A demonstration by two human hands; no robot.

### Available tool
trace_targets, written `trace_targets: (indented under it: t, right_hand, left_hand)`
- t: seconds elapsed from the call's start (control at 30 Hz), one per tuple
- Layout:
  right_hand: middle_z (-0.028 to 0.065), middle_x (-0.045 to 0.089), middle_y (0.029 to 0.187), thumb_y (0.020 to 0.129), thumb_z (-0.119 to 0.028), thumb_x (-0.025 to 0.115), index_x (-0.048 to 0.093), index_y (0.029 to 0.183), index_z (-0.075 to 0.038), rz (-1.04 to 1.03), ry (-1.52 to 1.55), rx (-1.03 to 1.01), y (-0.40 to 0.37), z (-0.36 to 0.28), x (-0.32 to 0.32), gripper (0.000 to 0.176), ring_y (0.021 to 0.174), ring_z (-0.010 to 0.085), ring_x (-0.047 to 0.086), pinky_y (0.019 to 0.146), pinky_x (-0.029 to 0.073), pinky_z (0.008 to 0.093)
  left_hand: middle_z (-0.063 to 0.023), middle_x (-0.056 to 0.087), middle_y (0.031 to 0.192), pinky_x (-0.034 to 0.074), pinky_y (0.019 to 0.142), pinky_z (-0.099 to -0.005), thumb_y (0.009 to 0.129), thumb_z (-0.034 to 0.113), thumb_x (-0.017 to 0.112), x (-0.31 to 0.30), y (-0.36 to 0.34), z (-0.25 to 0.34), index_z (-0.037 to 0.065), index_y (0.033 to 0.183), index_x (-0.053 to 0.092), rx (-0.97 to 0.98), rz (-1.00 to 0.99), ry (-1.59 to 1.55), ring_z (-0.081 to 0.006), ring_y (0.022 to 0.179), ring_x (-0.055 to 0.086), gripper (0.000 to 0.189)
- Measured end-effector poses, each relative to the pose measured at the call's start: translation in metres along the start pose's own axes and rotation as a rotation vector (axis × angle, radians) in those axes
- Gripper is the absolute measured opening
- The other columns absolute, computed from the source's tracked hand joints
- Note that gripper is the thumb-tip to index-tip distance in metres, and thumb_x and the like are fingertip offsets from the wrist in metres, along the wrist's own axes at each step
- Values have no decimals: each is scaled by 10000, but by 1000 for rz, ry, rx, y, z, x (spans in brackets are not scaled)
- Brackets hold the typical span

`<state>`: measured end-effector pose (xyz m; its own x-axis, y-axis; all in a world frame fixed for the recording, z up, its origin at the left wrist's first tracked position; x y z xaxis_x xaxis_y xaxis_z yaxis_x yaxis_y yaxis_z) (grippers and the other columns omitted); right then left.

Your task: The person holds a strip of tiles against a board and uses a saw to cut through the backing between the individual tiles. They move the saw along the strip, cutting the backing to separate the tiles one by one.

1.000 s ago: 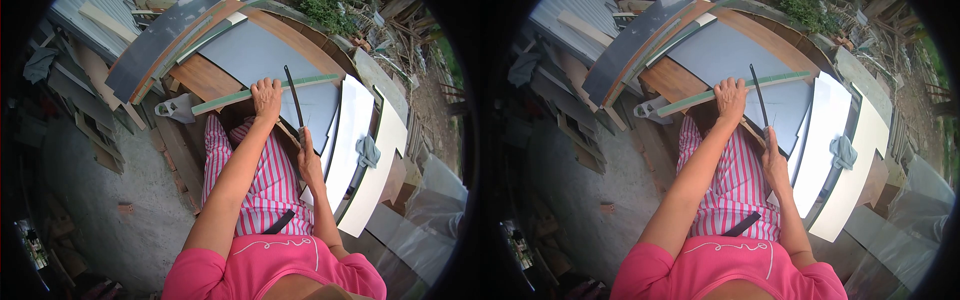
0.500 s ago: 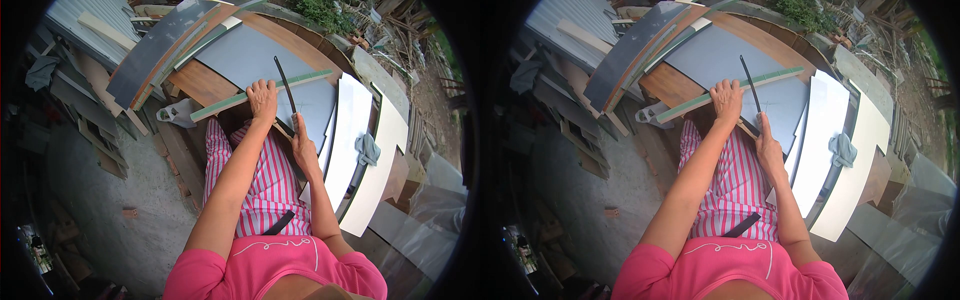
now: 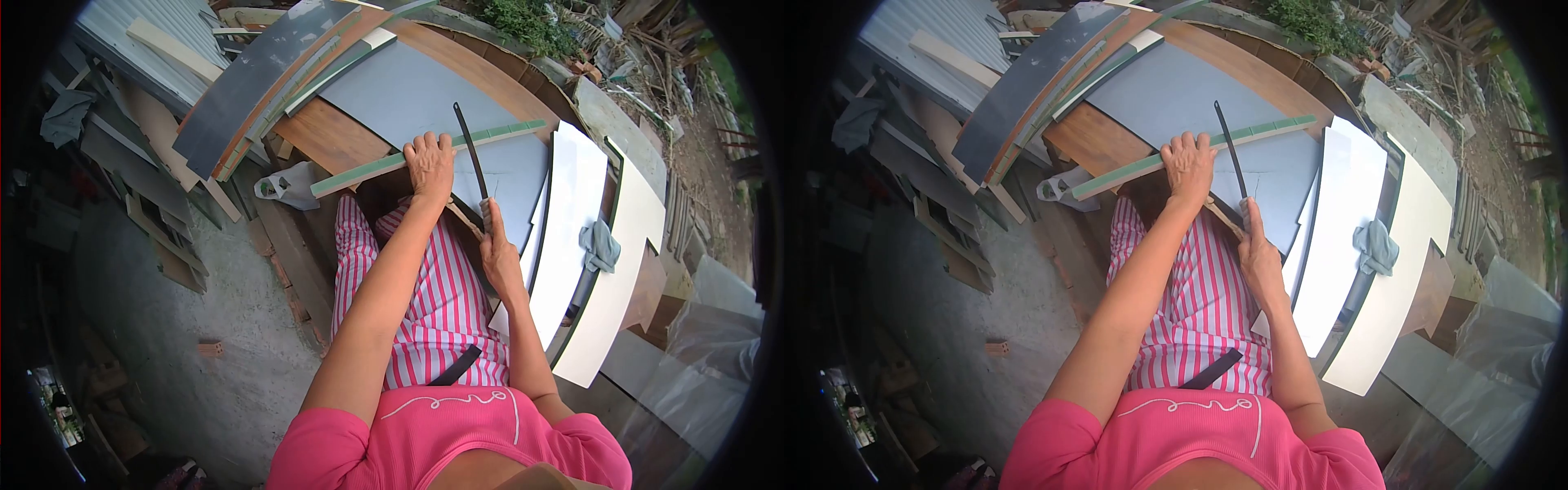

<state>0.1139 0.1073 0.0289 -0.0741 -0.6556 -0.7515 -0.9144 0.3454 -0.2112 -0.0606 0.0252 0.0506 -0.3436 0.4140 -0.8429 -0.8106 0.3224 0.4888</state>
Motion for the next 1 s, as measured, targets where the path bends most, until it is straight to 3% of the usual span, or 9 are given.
trace_targets:
  t: [0.27,0.53,1.0]
  right_hand:
    - [301,637,988,940,-53,394,71,1503,-251,16,-31,-29,-4,3,4,679,841,419,668,719,546,498]
    - [293,643,907,942,-74,407,79,1503,-245,-28,8,34,5,-6,3,671,768,400,675,668,548,483]
    - [307,642,922,957,-117,392,74,1512,-275,-8,44,20,5,-3,3,659,760,415,668,690,526,502]
  left_hand:
    - [-89,533,907,350,813,-427,797,274,695,-1,0,0,98,986,558,6,18,-4,-265,901,504,293]
    - [-85,533,905,348,811,-422,795,274,696,-1,0,0,100,977,556,1,9,-12,-262,898,504,288]
    - [-91,532,910,347,810,-418,785,264,706,-5,0,1,93,979,555,6,10,-11,-264,892,504,299]
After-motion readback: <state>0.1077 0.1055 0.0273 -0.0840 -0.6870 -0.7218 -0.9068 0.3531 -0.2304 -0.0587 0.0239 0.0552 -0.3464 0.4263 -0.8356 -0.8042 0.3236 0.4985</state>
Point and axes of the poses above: each hand's wrist, its own y-axis towards the middle knuckle, its own x-axis out of the palm, z = x × y, the point moved 10 cm from there along y, towards the middle knuckle
